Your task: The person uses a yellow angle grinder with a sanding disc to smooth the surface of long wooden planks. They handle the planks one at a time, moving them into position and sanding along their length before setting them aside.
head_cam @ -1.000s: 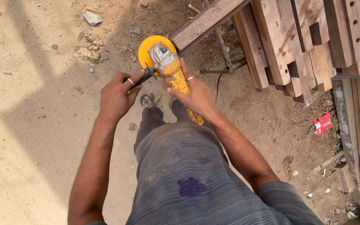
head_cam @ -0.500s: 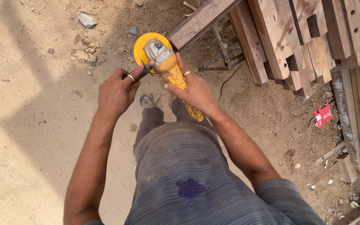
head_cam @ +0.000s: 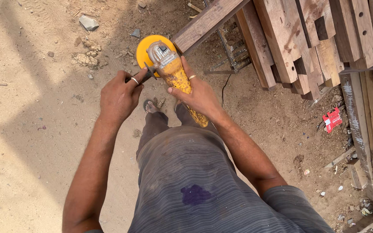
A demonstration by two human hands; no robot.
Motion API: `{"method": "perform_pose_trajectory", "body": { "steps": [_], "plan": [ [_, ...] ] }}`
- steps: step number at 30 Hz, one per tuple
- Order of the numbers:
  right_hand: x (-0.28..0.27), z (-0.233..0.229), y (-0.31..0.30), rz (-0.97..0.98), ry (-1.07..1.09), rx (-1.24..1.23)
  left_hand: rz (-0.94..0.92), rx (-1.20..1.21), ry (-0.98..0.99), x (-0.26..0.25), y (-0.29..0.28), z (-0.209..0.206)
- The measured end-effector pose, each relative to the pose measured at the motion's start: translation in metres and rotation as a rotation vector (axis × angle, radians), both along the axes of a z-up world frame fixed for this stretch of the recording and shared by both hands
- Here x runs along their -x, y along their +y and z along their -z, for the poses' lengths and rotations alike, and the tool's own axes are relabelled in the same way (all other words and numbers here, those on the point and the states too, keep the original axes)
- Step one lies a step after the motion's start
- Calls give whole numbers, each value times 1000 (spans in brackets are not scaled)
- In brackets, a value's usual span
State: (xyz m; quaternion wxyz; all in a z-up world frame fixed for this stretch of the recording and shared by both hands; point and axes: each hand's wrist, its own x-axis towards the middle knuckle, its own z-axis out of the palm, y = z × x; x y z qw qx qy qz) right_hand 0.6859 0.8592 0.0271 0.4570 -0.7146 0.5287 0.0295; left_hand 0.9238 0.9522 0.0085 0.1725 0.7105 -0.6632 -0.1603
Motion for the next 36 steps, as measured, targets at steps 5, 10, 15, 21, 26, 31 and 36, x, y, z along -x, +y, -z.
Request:
{"method": "perform_pose_trajectory", "body": {
  "steps": [5, 10, 15, 21, 26, 31, 36],
  "plan": [
    [20, -6, 14, -31, -37, 81, 33, 4, 44, 14, 12, 2],
    [39, -13, 27, -70, -129, 166, 24, -55, 98, 35, 24, -4],
    [10, -3, 6, -10, 6, 21, 41, -60, -13, 8, 1, -2],
    [-1, 1, -3, -11, -6, 16, 82, -35, -32, -13, -11, -5],
    [24, -1, 19, -85, -78, 204, 62, -80, 64, 12, 10, 0],
    [35, -6, 43, -116, 60, 30, 9, -132, 167, 31, 51, -8],
    [51, -12, 51, -71, 76, -54, 30, -205, 183, 47, 67, -22]
  ]
}}
